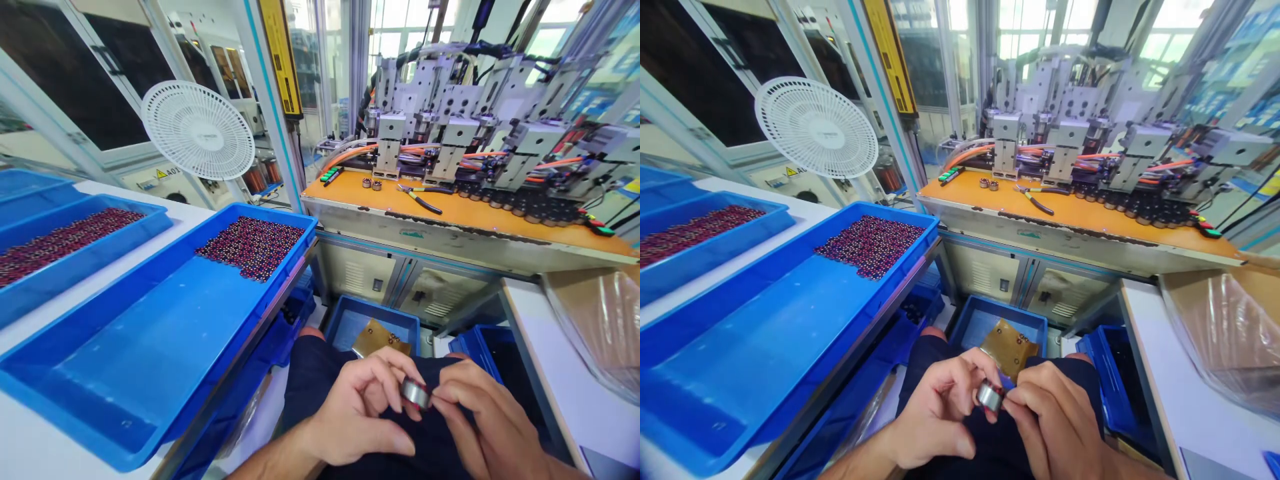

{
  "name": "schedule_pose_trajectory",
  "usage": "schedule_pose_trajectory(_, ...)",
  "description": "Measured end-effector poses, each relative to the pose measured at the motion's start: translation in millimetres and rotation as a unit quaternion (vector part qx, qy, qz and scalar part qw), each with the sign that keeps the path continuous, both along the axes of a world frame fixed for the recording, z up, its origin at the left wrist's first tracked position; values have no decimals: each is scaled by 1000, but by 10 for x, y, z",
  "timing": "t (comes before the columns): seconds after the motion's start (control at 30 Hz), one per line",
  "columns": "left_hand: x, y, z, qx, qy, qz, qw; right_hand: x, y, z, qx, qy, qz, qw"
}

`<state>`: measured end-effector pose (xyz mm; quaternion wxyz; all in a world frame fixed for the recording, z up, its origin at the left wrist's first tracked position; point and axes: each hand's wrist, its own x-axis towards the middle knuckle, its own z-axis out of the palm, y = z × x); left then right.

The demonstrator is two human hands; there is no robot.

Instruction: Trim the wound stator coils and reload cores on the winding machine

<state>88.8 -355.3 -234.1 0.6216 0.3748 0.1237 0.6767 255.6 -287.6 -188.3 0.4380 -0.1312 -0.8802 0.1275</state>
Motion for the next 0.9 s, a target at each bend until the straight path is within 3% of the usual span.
schedule_pose_trajectory(0.1,11,19,12,20,-59,-10,998,-15,5,122,14,-7,8,1000)
schedule_pose_trajectory(0.17,12,23,8,-21,-60,-39,997,-16,-7,209,42,-30,22,998)
schedule_pose_trajectory(0.33,1,-1,-59,-116,71,-168,976,10,-52,278,50,-52,38,997)
schedule_pose_trajectory(0.4,4,-18,-66,-114,87,-140,980,27,-42,234,62,-62,28,996)
schedule_pose_trajectory(0.5,17,-29,-25,-88,84,-46,991,43,15,128,81,-48,18,995)
schedule_pose_trajectory(0.7,17,15,22,-8,17,49,999,16,98,38,-7,-50,21,998)
schedule_pose_trajectory(0.8,-11,54,-2,-29,-1,50,998,-19,117,68,-9,-37,55,998)
schedule_pose_trajectory(0.9,-36,96,-12,-103,50,-46,992,-50,155,94,18,-23,90,995)
